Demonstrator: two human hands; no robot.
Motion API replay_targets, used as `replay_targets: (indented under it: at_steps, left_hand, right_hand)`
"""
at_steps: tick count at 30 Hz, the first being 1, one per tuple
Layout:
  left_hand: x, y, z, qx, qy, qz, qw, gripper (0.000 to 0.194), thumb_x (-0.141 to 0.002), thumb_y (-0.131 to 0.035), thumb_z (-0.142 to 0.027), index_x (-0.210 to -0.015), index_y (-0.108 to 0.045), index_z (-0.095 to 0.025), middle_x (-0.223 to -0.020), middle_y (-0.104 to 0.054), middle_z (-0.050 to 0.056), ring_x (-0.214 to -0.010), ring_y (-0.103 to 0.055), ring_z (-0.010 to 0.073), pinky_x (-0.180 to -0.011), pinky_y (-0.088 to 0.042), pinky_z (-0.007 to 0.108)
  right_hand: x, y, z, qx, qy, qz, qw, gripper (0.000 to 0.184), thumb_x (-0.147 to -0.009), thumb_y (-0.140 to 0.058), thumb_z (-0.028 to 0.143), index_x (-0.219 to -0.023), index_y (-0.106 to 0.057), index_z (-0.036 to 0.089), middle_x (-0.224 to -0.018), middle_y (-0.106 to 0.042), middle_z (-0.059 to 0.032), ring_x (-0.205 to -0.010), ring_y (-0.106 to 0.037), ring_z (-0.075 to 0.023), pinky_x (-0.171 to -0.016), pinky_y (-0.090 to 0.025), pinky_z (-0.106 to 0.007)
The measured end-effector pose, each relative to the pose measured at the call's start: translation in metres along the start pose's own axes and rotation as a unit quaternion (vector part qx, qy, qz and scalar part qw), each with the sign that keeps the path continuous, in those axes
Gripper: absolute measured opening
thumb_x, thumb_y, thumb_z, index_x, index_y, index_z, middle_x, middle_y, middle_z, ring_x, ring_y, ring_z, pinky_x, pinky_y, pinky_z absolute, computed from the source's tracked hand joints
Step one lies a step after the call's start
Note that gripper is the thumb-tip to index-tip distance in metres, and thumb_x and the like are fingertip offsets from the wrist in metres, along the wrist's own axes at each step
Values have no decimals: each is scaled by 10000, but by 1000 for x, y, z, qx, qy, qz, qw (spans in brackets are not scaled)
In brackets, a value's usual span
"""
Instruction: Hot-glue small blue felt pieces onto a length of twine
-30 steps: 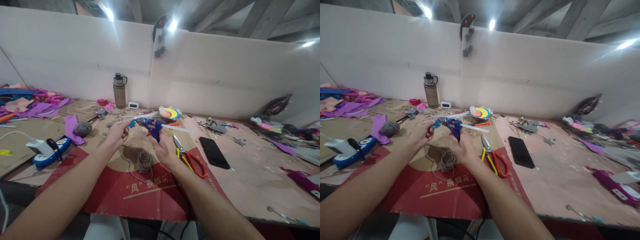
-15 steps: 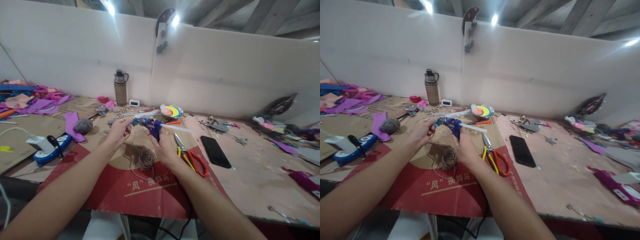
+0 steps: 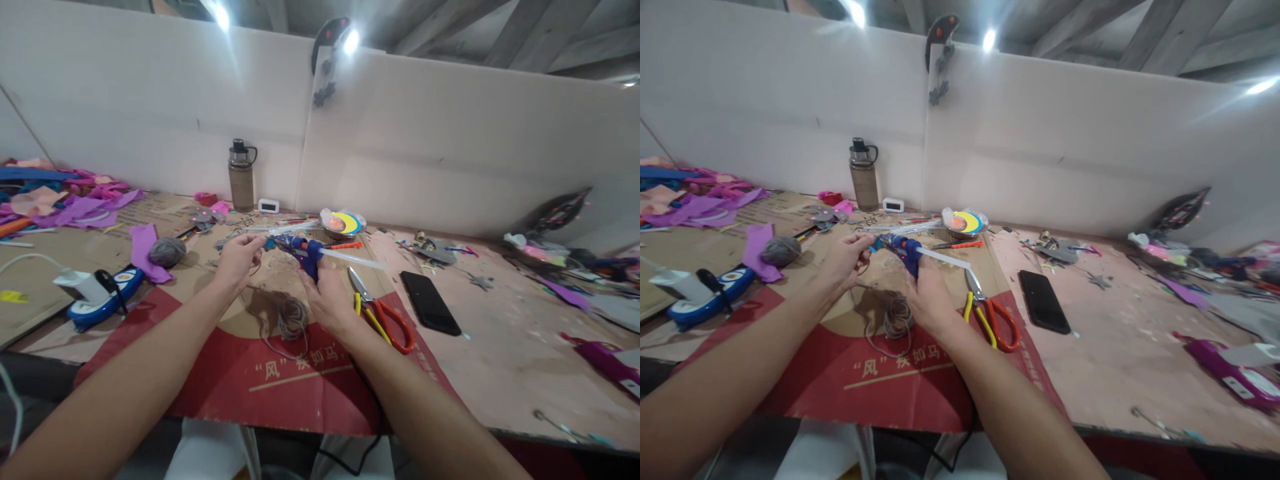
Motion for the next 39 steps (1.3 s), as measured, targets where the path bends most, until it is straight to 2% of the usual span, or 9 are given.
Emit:
replay_targets:
  at_steps: [6, 12, 39]
  left_hand:
    - [1, -1, -1, -2, -3, 2, 1000, 172, -613, -732, -256, -639, -605, -143, -499, -454, -51, -424, -360, 38, -389, -207, 158]
    - [2, -1, -2, -3, 1, 1, 1000, 165, -605, -730, -240, -621, -598, -143, -482, -444, -50, -421, -354, 44, -381, -194, 167]
    - [3, -2, -2, 11, -1, 9, 1000, 176, -614, -732, -243, -633, -590, -141, -508, -450, -50, -434, -361, 42, -387, -201, 163]
  right_hand:
    - [2, -3, -3, 10, -14, 4, 1000, 372, -887, -469, 260, -1231, -533, 132, -1131, -660, -171, -1006, -630, -287, -882, -505, -427]
    - [1, -2, -1, -7, -5, -8, 1000, 380, -905, -453, 256, -1261, -513, 134, -1197, -640, -168, -1086, -612, -277, -941, -487, -425]
    - [4, -1, 2, 38, -41, -5, 998, 377, -897, -460, 253, -1246, -526, 127, -1133, -662, -172, -1021, -636, -279, -895, -507, -420]
Point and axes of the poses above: each hand's wrist, its own x-axis away from the middle knuckle, its own y-axis out of the back of the hand, z = x × y, the point moved 5 cm from there along -x, towards the middle knuckle
